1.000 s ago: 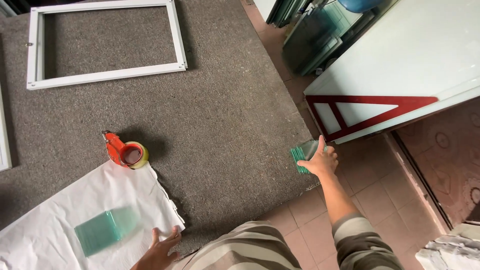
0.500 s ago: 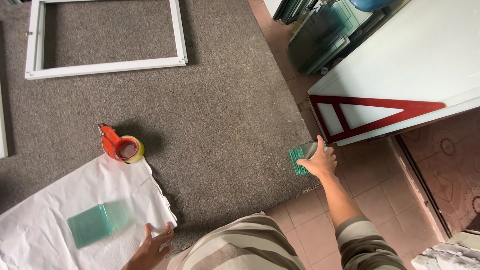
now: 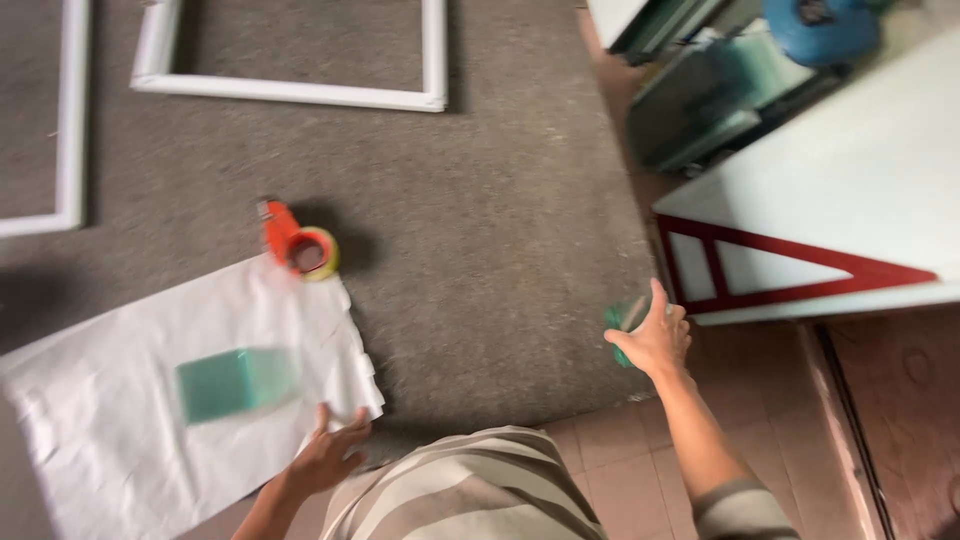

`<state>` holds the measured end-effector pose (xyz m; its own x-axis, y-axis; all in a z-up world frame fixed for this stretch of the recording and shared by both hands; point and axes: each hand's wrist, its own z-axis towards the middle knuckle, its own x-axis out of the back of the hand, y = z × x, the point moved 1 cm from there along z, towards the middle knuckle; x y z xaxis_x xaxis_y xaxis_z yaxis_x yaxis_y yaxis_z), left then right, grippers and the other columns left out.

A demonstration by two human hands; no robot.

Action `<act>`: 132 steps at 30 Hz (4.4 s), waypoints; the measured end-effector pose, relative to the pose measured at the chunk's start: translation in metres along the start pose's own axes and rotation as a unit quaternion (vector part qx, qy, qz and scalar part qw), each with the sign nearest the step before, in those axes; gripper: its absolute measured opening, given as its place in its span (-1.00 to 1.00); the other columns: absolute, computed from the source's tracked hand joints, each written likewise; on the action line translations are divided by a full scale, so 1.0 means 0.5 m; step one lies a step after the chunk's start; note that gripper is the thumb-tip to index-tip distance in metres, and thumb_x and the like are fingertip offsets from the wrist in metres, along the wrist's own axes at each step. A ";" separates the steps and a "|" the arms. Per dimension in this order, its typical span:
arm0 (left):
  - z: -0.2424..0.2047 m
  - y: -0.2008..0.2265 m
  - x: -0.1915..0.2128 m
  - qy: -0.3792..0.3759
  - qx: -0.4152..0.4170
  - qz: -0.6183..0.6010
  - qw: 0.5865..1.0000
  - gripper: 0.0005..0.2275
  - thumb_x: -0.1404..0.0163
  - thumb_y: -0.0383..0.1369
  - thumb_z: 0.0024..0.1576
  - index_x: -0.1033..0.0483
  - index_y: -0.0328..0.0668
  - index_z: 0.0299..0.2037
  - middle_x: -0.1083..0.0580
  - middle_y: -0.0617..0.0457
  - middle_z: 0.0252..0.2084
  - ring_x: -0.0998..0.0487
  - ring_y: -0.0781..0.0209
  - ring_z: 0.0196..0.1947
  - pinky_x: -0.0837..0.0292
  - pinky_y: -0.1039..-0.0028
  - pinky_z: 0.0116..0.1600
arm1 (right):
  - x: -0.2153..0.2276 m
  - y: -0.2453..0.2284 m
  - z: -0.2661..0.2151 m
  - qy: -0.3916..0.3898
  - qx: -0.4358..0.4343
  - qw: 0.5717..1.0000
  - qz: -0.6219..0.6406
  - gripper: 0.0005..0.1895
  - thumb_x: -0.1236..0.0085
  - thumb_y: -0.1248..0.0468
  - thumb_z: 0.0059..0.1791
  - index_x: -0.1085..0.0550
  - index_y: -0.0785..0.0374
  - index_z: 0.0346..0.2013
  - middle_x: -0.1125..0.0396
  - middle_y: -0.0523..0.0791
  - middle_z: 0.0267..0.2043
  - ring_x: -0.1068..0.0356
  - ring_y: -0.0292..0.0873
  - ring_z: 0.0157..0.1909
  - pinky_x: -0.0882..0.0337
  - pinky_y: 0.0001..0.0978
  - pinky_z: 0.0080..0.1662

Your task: Wrapping small glass plates in protective paper and sealing them with adhesive tape.

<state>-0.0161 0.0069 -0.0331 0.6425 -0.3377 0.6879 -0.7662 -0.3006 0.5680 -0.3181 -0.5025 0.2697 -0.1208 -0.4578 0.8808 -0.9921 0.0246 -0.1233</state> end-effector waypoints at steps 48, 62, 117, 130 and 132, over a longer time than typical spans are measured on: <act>-0.013 0.076 0.085 -0.131 0.119 -0.047 0.983 -0.41 0.02 -0.14 0.36 -0.05 0.46 0.60 0.18 0.64 0.74 0.49 -0.67 0.62 -0.27 -0.47 0.30 | -0.240 -0.039 0.073 0.149 0.083 0.985 0.009 0.44 -0.56 -0.36 -0.26 0.10 -0.07 0.68 0.27 0.33 0.69 0.18 0.52 0.65 0.13 0.52 0.47; 0.009 0.040 0.058 -0.056 0.104 -0.108 0.987 -0.66 -0.12 -0.29 0.32 -0.56 0.17 0.31 -0.08 0.19 0.70 0.42 -0.63 0.61 0.21 -0.12 0.65 | -0.148 0.187 0.240 -0.037 -0.056 0.997 -0.038 0.51 -0.61 -0.23 -0.22 0.30 -0.27 0.71 0.11 0.21 0.60 -0.12 0.35 0.51 -0.25 0.16 0.43; 0.069 0.078 -0.013 -0.065 0.199 -0.057 0.976 -0.37 0.09 0.02 0.24 -0.26 0.35 0.59 -0.02 0.35 0.74 0.58 -0.78 0.61 0.02 -0.51 0.57 | -0.605 -0.769 -0.561 -0.068 0.683 0.722 -0.087 0.32 -0.50 -0.07 -0.34 -0.08 -0.05 0.65 -0.23 0.18 0.25 -0.43 0.48 0.17 -0.47 0.37 0.17; -0.001 0.099 0.060 -0.076 0.102 -0.133 0.983 -0.51 0.06 -0.16 0.32 -0.30 0.24 0.50 -0.09 0.44 0.68 0.63 -0.77 0.62 0.06 -0.62 0.47 | -0.598 -0.712 -0.556 -0.055 0.657 0.752 0.010 0.34 -0.35 -0.21 -0.13 0.22 -0.12 0.77 0.09 0.25 0.69 0.15 0.51 0.76 0.04 0.58 0.59; -0.016 0.089 0.069 -0.067 0.137 -0.165 0.974 -0.54 0.06 -0.23 0.36 -0.26 0.20 0.50 -0.04 0.49 0.70 0.70 -0.75 0.62 0.07 -0.65 0.44 | -0.508 -0.648 -0.471 0.080 0.590 0.798 0.090 0.13 -0.48 -0.11 -0.20 -0.19 0.03 0.59 -0.21 0.19 0.39 -0.28 0.29 0.33 -0.29 0.18 0.33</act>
<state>-0.0279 -0.0110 0.0194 0.8630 -0.2905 0.4134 -0.4972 -0.6335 0.5928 0.0258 -0.1850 0.1937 -0.3551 -0.4196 0.8354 -0.2454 -0.8204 -0.5164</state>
